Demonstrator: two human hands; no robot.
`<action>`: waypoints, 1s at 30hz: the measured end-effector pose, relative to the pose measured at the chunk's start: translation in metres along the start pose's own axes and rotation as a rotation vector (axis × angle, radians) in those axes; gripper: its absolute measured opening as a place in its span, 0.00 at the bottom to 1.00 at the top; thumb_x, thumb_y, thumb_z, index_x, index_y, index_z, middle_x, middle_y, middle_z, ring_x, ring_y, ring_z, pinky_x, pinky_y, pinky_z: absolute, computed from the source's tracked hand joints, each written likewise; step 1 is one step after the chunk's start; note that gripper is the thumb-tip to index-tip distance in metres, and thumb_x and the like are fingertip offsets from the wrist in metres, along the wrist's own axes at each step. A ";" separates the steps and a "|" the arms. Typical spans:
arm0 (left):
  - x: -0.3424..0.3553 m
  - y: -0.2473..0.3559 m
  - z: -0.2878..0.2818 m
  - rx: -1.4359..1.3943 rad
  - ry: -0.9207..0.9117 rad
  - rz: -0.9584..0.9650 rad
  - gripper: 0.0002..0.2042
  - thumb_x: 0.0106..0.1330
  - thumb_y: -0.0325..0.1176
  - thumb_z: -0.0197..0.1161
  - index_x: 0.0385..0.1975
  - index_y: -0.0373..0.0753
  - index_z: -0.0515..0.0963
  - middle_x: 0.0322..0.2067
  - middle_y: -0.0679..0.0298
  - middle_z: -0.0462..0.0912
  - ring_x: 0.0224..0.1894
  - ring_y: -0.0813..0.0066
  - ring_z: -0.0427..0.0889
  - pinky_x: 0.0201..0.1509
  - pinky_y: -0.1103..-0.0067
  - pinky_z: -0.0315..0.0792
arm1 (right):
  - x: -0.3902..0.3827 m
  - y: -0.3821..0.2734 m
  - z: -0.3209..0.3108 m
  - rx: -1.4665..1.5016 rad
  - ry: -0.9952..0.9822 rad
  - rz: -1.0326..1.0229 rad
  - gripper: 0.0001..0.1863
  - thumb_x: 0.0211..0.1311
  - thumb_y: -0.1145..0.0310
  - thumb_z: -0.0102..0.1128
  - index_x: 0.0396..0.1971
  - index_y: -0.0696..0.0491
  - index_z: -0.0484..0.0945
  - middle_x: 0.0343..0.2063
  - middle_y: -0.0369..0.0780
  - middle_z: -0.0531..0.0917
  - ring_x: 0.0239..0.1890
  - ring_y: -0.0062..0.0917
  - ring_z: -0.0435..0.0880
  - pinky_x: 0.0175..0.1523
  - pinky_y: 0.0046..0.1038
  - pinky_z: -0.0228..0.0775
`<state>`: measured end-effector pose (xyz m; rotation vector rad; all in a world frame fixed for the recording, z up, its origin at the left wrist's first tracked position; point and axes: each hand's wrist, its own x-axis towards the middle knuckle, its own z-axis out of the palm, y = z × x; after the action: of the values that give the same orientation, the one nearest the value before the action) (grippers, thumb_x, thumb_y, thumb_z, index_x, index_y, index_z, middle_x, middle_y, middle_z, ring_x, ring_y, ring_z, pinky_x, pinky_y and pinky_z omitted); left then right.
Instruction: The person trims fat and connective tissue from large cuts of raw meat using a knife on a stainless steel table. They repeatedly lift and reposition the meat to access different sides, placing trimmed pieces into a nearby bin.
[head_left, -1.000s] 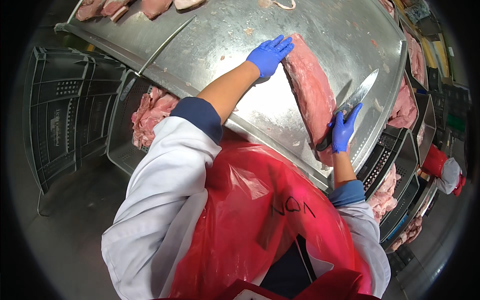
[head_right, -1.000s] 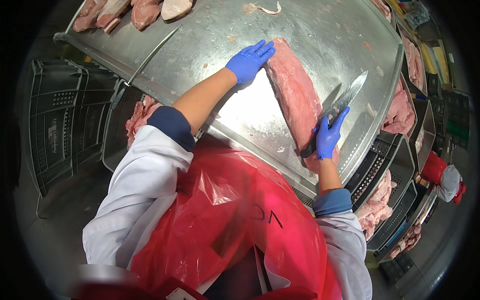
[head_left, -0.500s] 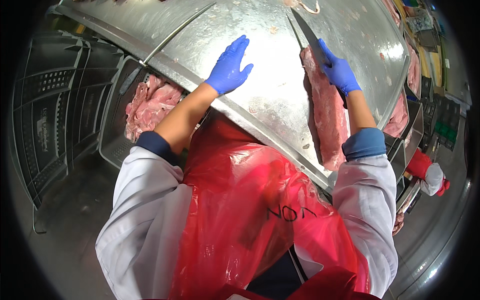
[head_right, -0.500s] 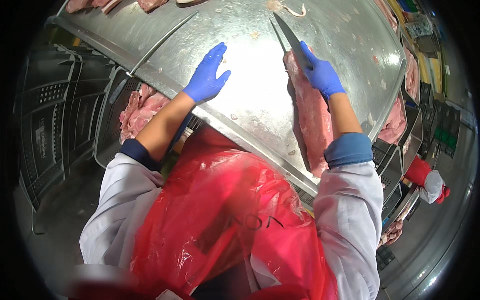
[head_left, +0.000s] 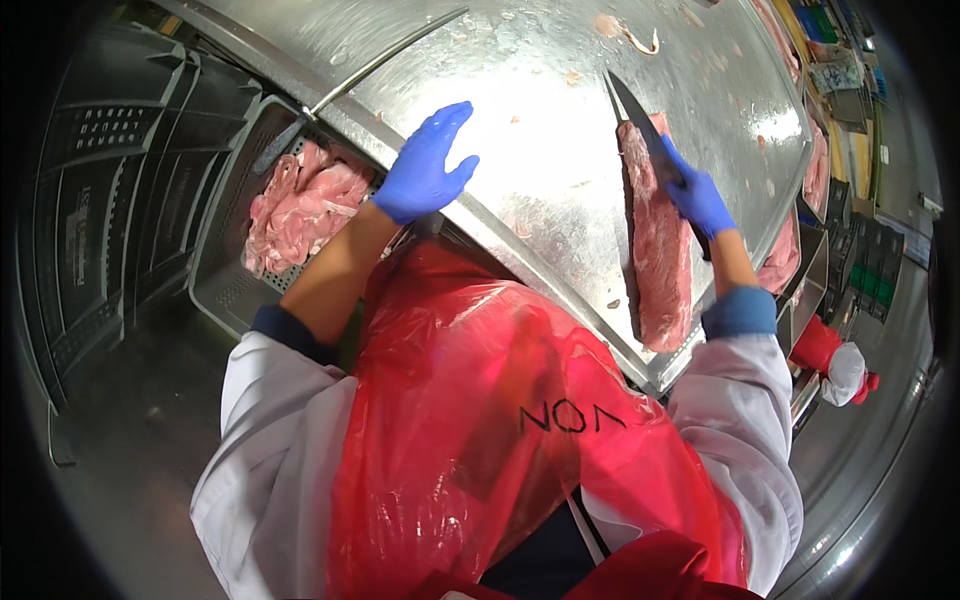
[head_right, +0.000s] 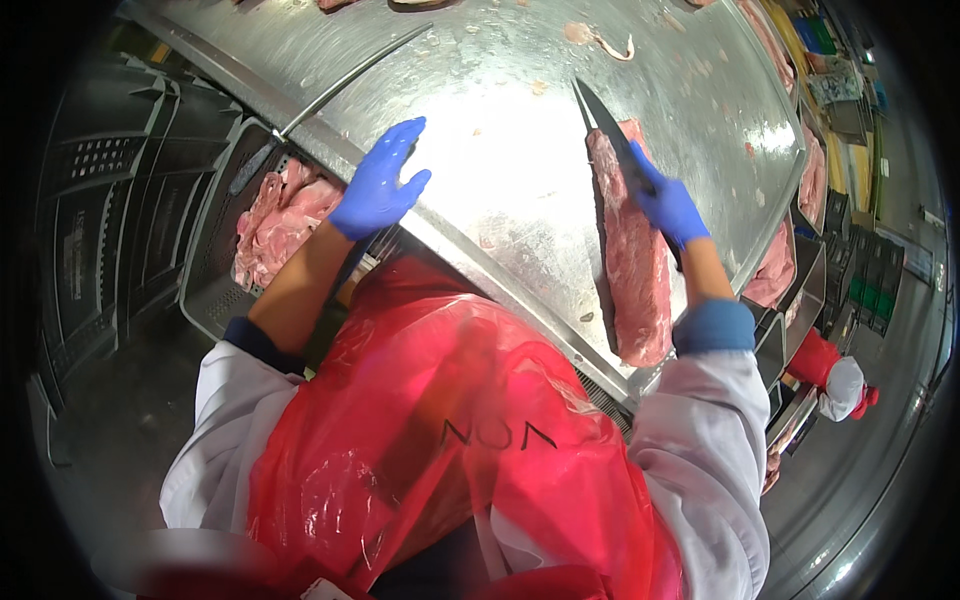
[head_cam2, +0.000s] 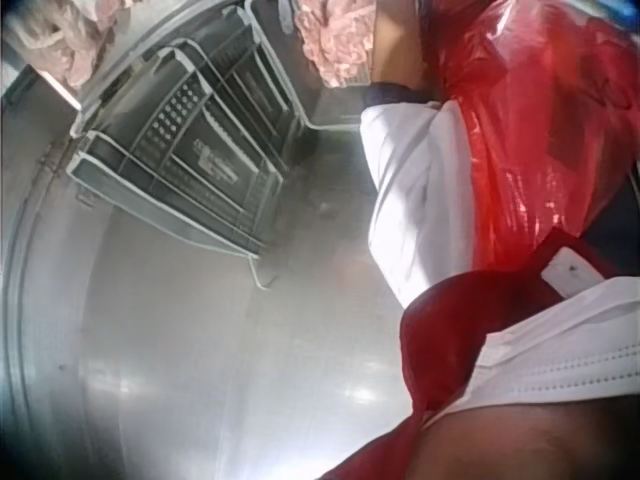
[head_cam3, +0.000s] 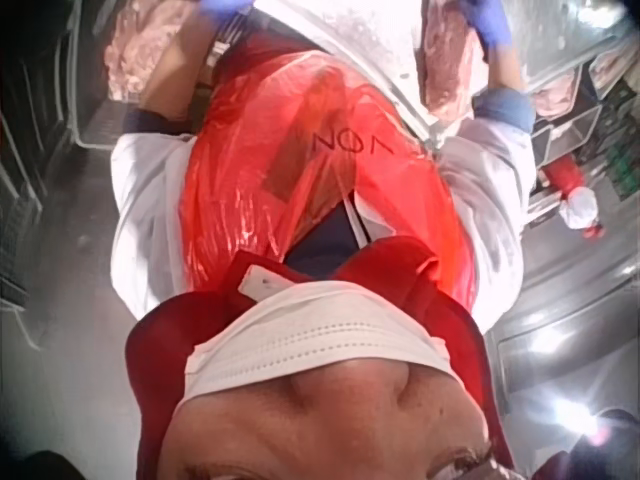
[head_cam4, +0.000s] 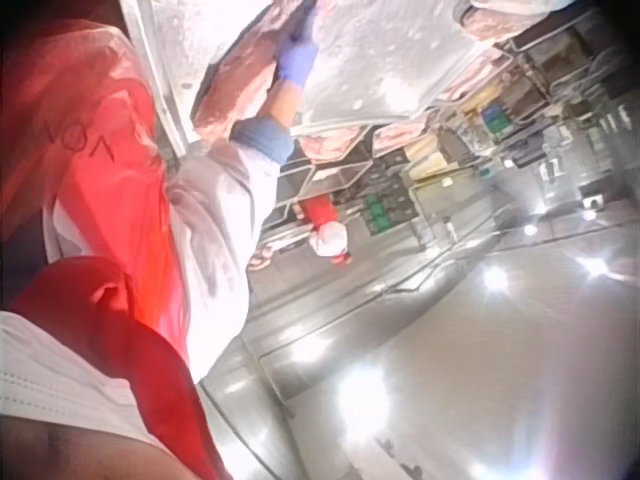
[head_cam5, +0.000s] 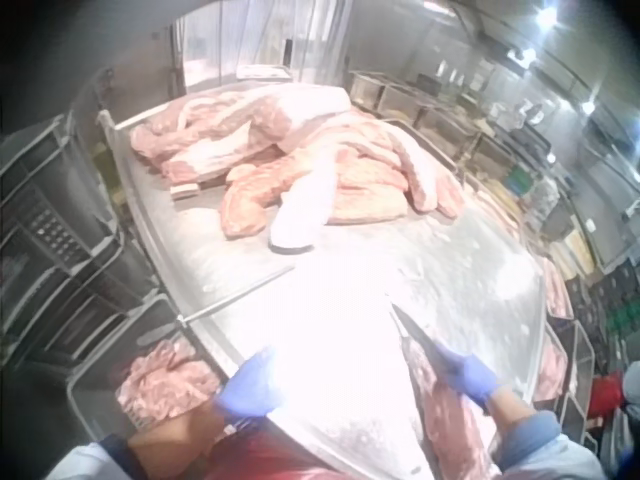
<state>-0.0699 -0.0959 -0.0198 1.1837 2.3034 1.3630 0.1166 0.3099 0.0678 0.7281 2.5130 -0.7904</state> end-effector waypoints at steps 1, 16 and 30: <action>-0.010 -0.006 -0.003 -0.028 0.042 -0.039 0.28 0.65 0.27 0.63 0.66 0.32 0.65 0.62 0.49 0.69 0.62 0.55 0.74 0.65 0.67 0.71 | -0.025 0.021 -0.002 -0.031 -0.001 -0.055 0.39 0.63 0.73 0.55 0.74 0.30 0.60 0.21 0.43 0.79 0.17 0.22 0.76 0.29 0.30 0.74; -0.015 0.032 0.070 -0.274 0.176 -0.271 0.19 0.64 0.31 0.66 0.53 0.33 0.73 0.44 0.54 0.80 0.42 0.65 0.83 0.48 0.72 0.78 | -0.067 0.029 0.045 -0.286 0.173 -0.201 0.42 0.62 0.73 0.51 0.75 0.31 0.53 0.26 0.59 0.79 0.26 0.50 0.83 0.37 0.47 0.74; 0.109 0.132 0.233 -0.256 -0.141 -0.749 0.28 0.61 0.55 0.64 0.42 0.32 0.84 0.42 0.45 0.86 0.47 0.48 0.86 0.52 0.66 0.77 | -0.265 0.077 0.038 0.043 0.292 0.142 0.45 0.57 0.82 0.53 0.76 0.40 0.53 0.26 0.56 0.81 0.20 0.39 0.82 0.34 0.31 0.75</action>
<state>0.0545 0.1648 -0.0179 0.2650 2.0554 1.1713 0.3775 0.2467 0.1435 1.0942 2.6663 -0.7350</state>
